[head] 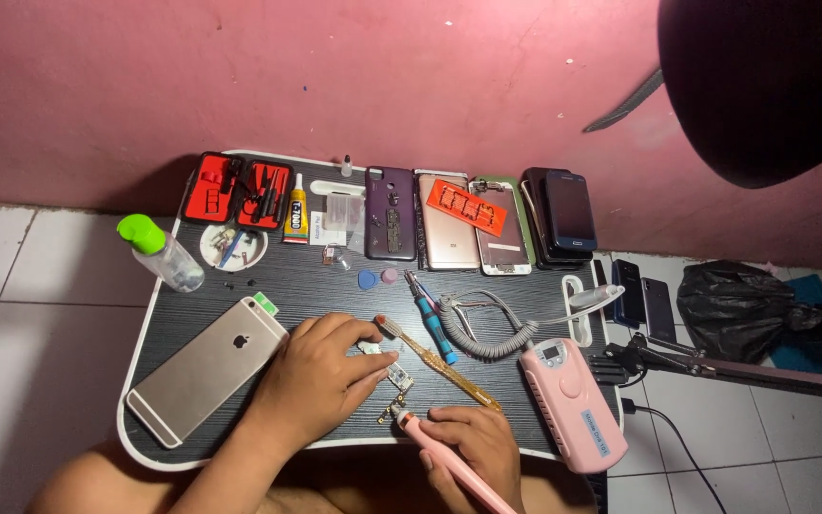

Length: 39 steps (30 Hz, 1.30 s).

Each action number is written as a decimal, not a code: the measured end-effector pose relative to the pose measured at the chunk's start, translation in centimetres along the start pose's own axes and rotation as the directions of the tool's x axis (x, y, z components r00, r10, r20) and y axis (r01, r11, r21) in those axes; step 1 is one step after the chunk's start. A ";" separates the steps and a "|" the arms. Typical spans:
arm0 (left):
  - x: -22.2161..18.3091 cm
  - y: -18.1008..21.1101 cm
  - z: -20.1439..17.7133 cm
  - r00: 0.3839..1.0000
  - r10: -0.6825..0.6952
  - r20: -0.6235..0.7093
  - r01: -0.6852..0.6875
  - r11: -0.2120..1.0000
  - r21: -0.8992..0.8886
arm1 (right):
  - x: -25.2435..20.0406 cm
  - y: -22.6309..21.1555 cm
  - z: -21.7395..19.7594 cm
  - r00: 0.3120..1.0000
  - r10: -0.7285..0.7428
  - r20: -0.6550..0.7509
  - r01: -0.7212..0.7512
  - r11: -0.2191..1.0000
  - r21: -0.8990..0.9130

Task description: Scraping a small electronic component from a mobile phone using a precision tool.

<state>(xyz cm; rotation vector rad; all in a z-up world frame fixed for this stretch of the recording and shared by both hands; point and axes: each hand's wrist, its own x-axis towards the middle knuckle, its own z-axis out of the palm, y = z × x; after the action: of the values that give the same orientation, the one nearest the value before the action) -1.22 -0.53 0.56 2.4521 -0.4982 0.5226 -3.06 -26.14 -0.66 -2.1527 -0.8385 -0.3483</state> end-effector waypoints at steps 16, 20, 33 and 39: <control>1.1 -0.9 1.1 0.921 -0.153 0.357 0.093 0.979 0.180 | 1.2 -1.1 -1.1 0.999 0.013 -0.043 -0.010 0.996 0.089; 1.6 -1.4 1.1 0.964 -0.097 0.248 0.079 0.994 0.079 | 1.4 0.1 -0.1 0.995 -0.010 -0.103 0.013 1.000 0.029; 0.9 -0.5 1.2 0.989 0.013 0.145 -0.008 0.999 -0.037 | 0.1 0.7 -0.4 0.992 0.097 -0.078 -0.089 0.991 0.099; 1.0 -0.4 1.4 0.992 0.019 0.122 -0.017 1.000 -0.022 | -0.1 1.0 0.3 0.995 0.032 -0.090 -0.034 0.999 -0.021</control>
<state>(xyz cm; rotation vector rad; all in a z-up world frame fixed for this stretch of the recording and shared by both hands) 0.12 -1.32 -0.23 2.4713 -0.5732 0.3738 -2.47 -26.43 -1.49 -2.1524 -0.7515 -0.4357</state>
